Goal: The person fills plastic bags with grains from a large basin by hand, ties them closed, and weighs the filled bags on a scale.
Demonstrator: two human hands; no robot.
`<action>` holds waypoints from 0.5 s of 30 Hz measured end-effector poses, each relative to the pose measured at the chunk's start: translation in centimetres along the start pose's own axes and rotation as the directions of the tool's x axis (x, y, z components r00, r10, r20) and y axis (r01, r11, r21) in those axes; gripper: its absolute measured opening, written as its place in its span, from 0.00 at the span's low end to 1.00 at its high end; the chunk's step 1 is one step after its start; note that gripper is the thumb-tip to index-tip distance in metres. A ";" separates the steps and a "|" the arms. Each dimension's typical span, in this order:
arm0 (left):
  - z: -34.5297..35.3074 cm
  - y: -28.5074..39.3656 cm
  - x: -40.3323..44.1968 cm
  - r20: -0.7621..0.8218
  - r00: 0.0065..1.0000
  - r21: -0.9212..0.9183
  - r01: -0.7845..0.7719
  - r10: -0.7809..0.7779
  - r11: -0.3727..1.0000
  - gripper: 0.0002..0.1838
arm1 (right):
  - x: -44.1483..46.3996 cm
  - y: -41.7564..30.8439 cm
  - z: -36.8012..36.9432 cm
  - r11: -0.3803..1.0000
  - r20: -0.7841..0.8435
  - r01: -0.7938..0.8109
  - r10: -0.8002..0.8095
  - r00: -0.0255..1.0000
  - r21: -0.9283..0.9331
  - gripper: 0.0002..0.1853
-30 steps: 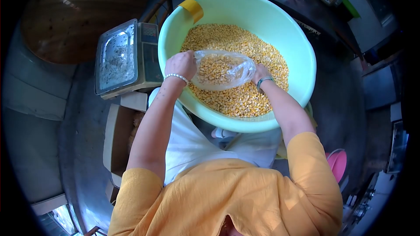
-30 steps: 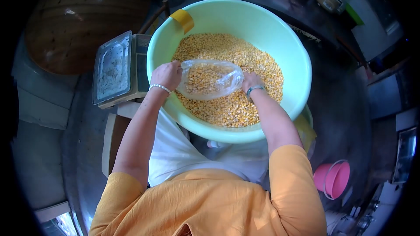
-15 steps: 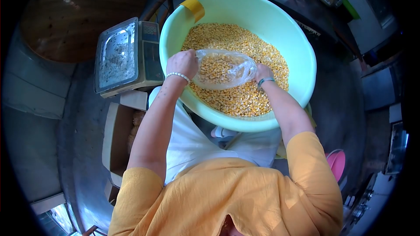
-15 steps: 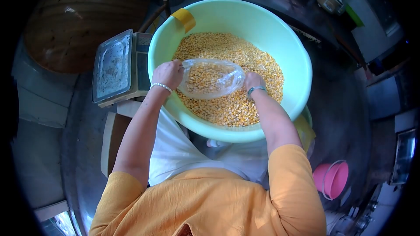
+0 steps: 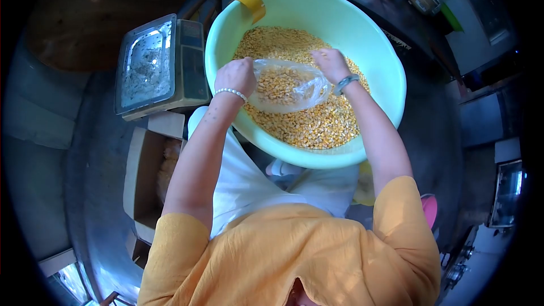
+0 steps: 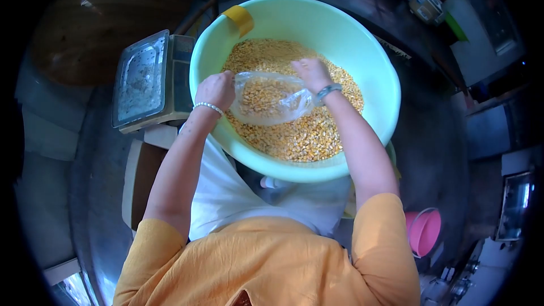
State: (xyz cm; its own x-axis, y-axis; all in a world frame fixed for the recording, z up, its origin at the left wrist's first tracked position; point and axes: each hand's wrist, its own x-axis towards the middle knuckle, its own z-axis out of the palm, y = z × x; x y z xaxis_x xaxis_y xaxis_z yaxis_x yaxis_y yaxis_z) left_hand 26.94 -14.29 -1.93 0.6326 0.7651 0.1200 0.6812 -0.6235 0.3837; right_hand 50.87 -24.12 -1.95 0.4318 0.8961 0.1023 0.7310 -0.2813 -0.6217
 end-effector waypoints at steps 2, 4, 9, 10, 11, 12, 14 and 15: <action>-0.1 0.0 0.0 0.001 1.000 -0.001 0.010 -0.010 1.000 0.08 | -0.6 -4.0 2.5 0.981 0.261 -0.188 0.194 0.945 -0.049 0.18; 0.1 -0.1 0.0 -0.024 1.000 -0.016 0.011 -0.011 1.000 0.07 | -0.1 -3.9 6.2 0.972 0.331 0.092 -0.016 0.944 -0.216 0.18; 0.2 -0.4 -0.1 -0.068 0.998 -0.039 0.015 -0.017 0.999 0.07 | 1.9 -4.5 13.3 0.975 0.245 -0.131 0.174 0.954 -0.180 0.18; 0.2 -0.4 -0.1 -0.070 0.997 -0.042 0.013 -0.016 0.999 0.07 | 2.1 -4.8 14.0 0.968 0.248 -0.158 0.204 0.947 -0.195 0.17; 0.1 -0.3 -0.1 -0.072 0.997 -0.046 0.008 -0.012 0.999 0.07 | 2.4 -5.0 14.7 0.967 0.250 -0.185 0.225 0.942 -0.175 0.17; 0.2 -0.4 0.0 -0.078 0.997 -0.052 0.007 -0.011 0.999 0.08 | 2.6 -5.1 15.2 0.965 0.251 -0.211 0.246 0.936 -0.158 0.16; 0.6 -0.7 0.1 -0.091 0.996 -0.068 0.007 -0.013 0.998 0.10 | 3.3 -4.8 15.7 0.975 0.290 -0.150 0.193 0.937 -0.164 0.15; 0.5 -0.5 0.1 -0.079 0.997 -0.064 0.011 -0.016 0.998 0.10 | 3.6 -5.1 15.5 0.982 0.329 -0.061 0.119 0.937 -0.181 0.14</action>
State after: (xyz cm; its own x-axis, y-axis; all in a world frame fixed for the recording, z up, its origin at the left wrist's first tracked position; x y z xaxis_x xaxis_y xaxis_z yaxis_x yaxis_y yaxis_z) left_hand 26.81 -13.94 -2.56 0.5903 0.7854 0.1860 0.6633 -0.6033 0.4428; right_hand 40.54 -14.18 -10.47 0.3177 0.9190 -0.2335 0.7869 -0.3929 -0.4757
